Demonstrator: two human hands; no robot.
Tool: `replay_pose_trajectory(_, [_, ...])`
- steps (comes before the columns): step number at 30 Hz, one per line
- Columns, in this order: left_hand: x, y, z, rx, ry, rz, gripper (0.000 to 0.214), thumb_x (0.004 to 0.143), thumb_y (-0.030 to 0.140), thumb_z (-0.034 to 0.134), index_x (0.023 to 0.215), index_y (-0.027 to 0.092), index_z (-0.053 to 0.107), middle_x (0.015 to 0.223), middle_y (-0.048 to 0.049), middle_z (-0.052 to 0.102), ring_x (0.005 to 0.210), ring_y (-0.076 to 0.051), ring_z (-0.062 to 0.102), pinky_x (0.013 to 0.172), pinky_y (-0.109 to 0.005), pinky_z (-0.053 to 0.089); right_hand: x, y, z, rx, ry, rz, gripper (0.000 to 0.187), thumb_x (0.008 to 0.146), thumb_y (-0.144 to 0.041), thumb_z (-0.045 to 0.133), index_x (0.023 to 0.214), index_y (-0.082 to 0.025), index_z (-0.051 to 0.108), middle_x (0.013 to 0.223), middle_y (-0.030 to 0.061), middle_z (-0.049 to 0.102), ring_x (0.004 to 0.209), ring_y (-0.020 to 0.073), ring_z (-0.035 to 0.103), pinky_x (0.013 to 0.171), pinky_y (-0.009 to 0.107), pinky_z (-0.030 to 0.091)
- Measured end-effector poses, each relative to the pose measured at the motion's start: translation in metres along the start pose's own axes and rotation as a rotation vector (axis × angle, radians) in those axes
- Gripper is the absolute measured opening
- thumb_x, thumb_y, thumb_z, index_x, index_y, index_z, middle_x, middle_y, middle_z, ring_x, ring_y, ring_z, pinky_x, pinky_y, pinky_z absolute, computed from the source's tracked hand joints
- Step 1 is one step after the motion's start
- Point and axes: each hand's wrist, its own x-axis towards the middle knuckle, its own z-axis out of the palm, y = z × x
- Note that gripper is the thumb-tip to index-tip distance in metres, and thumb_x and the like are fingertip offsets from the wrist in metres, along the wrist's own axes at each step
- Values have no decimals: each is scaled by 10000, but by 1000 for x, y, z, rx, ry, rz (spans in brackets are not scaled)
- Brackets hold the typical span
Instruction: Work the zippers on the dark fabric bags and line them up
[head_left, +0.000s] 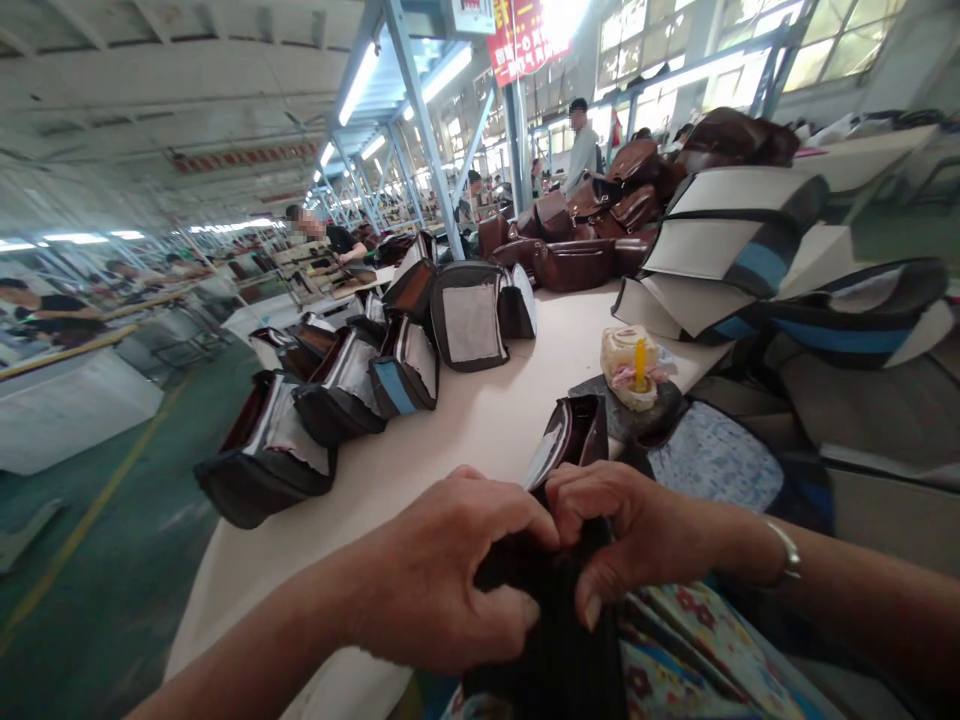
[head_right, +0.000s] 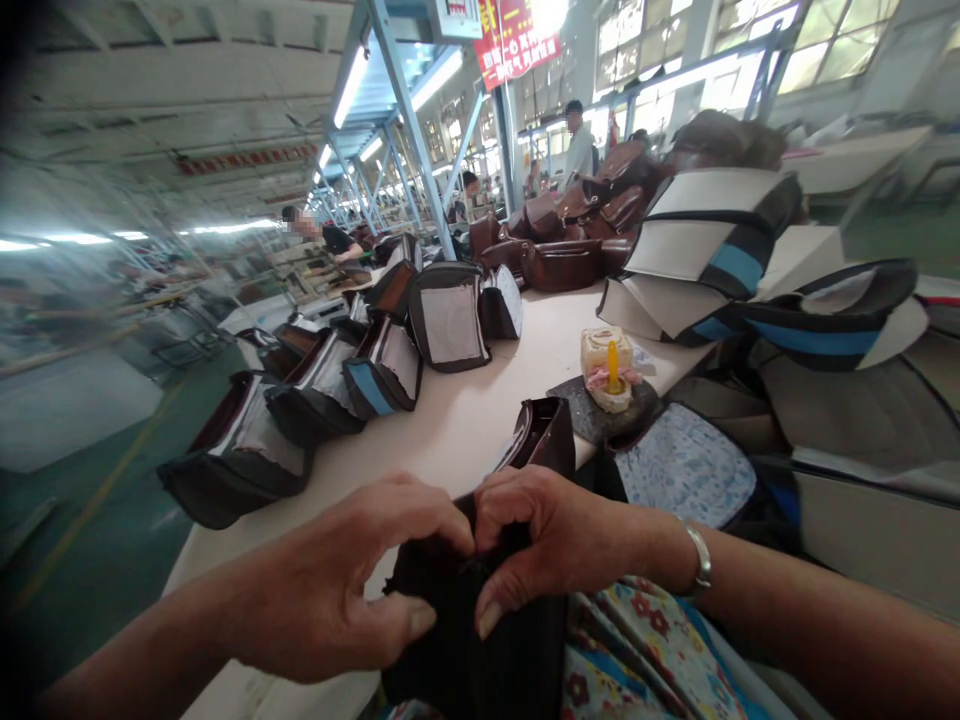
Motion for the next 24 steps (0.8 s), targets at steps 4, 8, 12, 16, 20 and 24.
replay_pose_trajectory(4, [9,-2,15,-140,24,-24,197,820,339,714,804,143,699,729,10,622,696,-124,527,647,-222,393,-3,3,1,44,12,-18,461,683,-527,877,754,-158,611,730,-14,590,717,122,527,657,231,424])
replay_pose_trajectory(8, [14,-8,24,-261,32,-35,133,807,233,721,735,128,685,620,59,510,585,-73,437,561,-205,341,-5,4,1,64,10,-41,424,686,-465,898,755,-155,616,735,-13,601,721,120,540,664,226,435])
replay_pose_trajectory(12, [15,-7,25,-270,46,-98,52,751,104,680,720,144,692,630,70,508,593,-60,458,543,-181,335,-7,2,-2,93,-5,3,340,768,-392,863,782,-153,621,755,-4,595,731,127,554,683,241,448])
replay_pose_trajectory(16, [18,-7,27,-238,43,-133,89,728,90,629,714,152,691,638,58,519,616,-74,479,556,-187,342,-11,1,-5,79,-24,47,222,842,-304,784,817,-153,623,778,6,593,727,128,541,686,252,441])
replay_pose_trajectory(20, [21,-7,29,-187,65,-152,85,714,109,604,709,151,678,654,40,541,642,-93,506,563,-198,349,-14,-3,-4,3,28,45,202,853,-324,719,826,-147,625,782,25,594,744,151,539,713,285,434])
replay_pose_trajectory(24, [23,-5,29,-151,85,-140,84,705,113,592,689,155,663,654,35,553,643,-96,512,556,-198,344,-15,-10,1,-47,85,120,277,803,-392,752,839,-148,626,793,33,602,766,175,551,735,308,442])
